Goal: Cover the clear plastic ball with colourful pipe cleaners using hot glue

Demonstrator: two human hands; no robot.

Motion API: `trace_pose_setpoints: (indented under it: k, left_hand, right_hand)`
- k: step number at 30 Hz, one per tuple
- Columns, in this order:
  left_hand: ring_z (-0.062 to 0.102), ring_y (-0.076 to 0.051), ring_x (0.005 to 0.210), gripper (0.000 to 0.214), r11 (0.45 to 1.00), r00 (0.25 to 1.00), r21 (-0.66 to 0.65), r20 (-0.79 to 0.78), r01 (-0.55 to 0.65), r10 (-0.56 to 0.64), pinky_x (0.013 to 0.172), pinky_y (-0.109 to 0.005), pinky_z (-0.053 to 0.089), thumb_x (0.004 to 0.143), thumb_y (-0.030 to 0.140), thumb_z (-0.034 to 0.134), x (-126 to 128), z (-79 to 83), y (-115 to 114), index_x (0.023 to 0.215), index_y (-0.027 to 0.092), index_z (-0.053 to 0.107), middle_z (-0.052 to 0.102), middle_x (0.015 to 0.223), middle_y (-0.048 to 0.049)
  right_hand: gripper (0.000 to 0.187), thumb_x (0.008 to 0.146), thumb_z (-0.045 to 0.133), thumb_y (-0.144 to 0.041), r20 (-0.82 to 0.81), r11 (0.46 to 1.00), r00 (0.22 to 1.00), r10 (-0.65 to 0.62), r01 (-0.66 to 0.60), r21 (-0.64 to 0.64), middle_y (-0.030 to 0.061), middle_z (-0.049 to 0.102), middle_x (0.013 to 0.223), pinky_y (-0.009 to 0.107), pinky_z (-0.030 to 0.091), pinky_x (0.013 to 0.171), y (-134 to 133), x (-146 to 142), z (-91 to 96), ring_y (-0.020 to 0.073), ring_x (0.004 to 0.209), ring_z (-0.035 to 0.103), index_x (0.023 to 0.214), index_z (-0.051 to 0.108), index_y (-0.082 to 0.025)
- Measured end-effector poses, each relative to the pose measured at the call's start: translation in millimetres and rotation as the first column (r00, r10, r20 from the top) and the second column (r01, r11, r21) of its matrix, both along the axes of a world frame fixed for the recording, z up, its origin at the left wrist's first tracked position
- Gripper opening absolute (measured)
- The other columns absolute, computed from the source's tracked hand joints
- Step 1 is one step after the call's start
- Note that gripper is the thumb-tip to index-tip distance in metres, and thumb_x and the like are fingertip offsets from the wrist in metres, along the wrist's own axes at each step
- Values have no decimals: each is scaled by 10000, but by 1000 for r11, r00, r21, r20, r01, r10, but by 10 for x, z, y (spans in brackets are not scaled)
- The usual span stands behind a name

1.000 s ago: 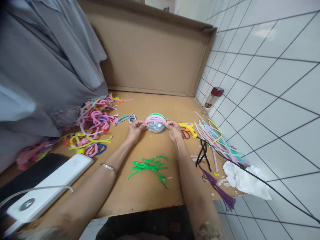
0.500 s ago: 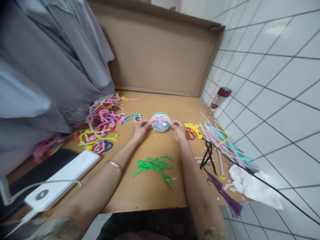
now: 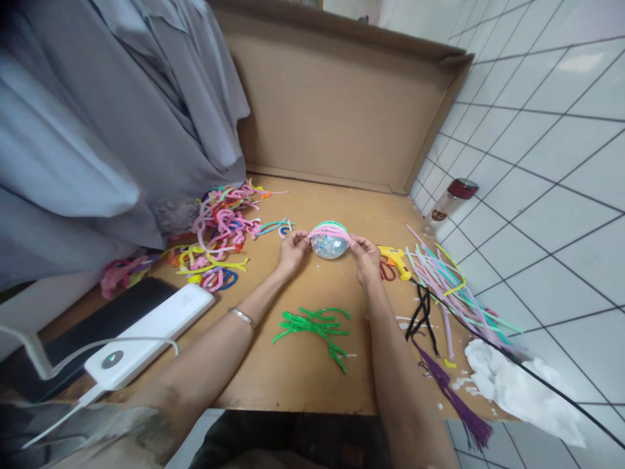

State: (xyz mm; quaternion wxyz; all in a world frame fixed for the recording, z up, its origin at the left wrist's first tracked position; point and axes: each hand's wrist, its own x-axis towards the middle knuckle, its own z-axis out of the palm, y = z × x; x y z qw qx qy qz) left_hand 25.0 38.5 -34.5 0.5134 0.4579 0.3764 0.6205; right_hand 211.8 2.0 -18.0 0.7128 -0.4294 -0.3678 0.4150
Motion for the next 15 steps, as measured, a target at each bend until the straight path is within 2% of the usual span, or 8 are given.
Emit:
trace_pose_setpoints:
  k: [5,8,10,12,15]
  left_hand:
    - [658,-182,897,404,998,998,25,5,-60,60,816,-320,530,713,149,659,19,-29,16,1099,196,550,665,990,-69]
    - [651,-178,893,521,995,994,63,-65,-79,83,825,-330,534,735,124,631,29,-22,-14,1234,210,508,623,1115,-96]
    - [643,-173,908,535,984,979,115,-139,-136,152,855,-343,532,760,124,607,-1,19,-46,1274,225,499,566,1236,-108]
    - [616,-196,1030,514,940,918,184,-227,-286,324,931,-362,508,780,119,579,-90,101,-82,1276,233,514,481,1349,-114]
    - [438,-265,1330,533,788,690,270,-380,-554,616,1099,-399,385,779,89,549,-346,280,-127,1297,213,520,392,1427,-139]
  right_hand:
    - [249,547,856,-336,72,998,996,-58,59,0,27,752,903,320,522,866,-20,-34,26,158,832,660,686,706,-195]
    - [263,557,848,-366,81,998,995,-54,53,12,31,747,926,292,524,795,-30,-45,43,144,800,645,683,696,-192]
    - [284,553,850,-380,68,999,997,-45,45,8,30,743,939,277,524,757,-35,-48,52,134,778,639,691,689,-191]
    - [302,544,854,-387,49,999,998,-35,35,2,24,739,936,261,522,731,-38,-49,58,123,759,636,697,682,-191]
    - [311,536,859,-390,30,1000,999,-24,24,-2,15,734,928,243,521,706,-42,-54,67,109,740,634,693,675,-194]
